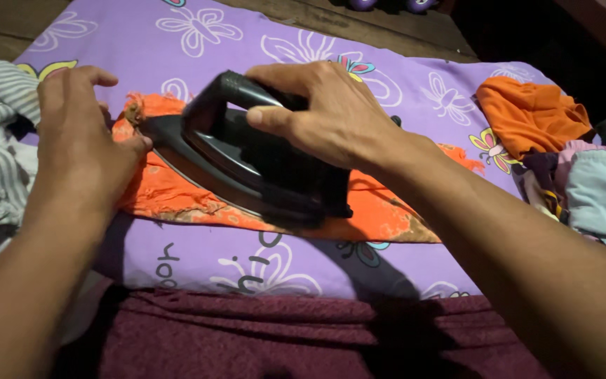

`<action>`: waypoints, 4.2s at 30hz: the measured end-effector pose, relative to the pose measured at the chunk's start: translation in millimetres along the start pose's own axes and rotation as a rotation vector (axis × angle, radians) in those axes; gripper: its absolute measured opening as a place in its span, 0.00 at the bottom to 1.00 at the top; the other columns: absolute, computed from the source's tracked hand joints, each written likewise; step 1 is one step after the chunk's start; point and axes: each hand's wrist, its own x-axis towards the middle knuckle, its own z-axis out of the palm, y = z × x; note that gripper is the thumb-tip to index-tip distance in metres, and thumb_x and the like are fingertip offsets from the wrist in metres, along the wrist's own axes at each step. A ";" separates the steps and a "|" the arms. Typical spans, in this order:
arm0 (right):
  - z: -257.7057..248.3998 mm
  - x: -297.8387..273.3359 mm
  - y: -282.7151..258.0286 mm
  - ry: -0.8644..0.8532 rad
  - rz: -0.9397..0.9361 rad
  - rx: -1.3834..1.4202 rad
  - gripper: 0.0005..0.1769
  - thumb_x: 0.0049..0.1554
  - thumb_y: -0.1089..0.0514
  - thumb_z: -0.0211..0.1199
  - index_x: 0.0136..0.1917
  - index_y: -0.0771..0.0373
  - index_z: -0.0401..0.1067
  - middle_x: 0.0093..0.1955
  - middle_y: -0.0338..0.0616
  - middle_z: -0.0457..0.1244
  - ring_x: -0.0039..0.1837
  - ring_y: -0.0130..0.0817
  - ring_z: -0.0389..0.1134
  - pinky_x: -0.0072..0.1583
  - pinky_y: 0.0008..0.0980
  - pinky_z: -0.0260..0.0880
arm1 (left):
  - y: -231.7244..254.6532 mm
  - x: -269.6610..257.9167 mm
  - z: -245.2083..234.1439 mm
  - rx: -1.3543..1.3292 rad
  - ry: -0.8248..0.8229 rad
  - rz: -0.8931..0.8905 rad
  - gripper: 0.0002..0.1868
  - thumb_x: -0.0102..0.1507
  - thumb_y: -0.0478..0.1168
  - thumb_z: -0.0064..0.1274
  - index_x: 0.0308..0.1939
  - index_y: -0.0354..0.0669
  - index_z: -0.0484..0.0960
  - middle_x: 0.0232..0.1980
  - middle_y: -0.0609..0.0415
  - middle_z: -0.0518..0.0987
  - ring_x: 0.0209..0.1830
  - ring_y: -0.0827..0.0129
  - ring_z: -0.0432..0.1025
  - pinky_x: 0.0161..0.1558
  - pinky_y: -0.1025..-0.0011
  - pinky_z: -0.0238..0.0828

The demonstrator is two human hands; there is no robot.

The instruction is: The person irons an orange patterned cloth and a striped tank top on a purple bedsheet. They smooth the fabric with their hands, use a black iron to press the items, fold them, and place them aside.

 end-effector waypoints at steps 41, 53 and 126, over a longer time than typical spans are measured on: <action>-95.0 -110.8 151.7 0.236 0.763 -0.431 0.24 0.59 0.42 0.62 0.63 0.54 0.78 0.42 0.54 0.70 0.47 0.47 0.72 0.51 0.48 0.66 | -1.0 -39.2 54.5 0.477 -0.071 0.200 0.25 0.71 0.48 0.42 0.70 0.47 0.76 0.77 0.46 0.68 0.78 0.56 0.59 0.68 0.35 0.45; -83.1 -82.4 118.4 -0.058 0.325 0.110 0.31 0.52 0.48 0.68 0.69 0.50 0.76 0.38 0.37 0.65 0.39 0.26 0.61 0.42 0.31 0.61 | -3.5 -43.6 59.4 0.437 -0.059 0.171 0.25 0.72 0.48 0.41 0.71 0.47 0.75 0.78 0.46 0.66 0.79 0.57 0.57 0.72 0.37 0.41; 57.0 -85.3 107.4 0.282 0.873 1.660 0.11 0.55 0.65 0.56 0.53 0.68 0.70 0.50 0.49 0.68 0.54 0.43 0.72 0.64 0.48 0.74 | 131.7 -40.4 61.4 -0.223 -0.192 -0.039 0.15 0.62 0.46 0.59 0.50 0.48 0.86 0.51 0.41 0.81 0.50 0.52 0.77 0.51 0.59 0.72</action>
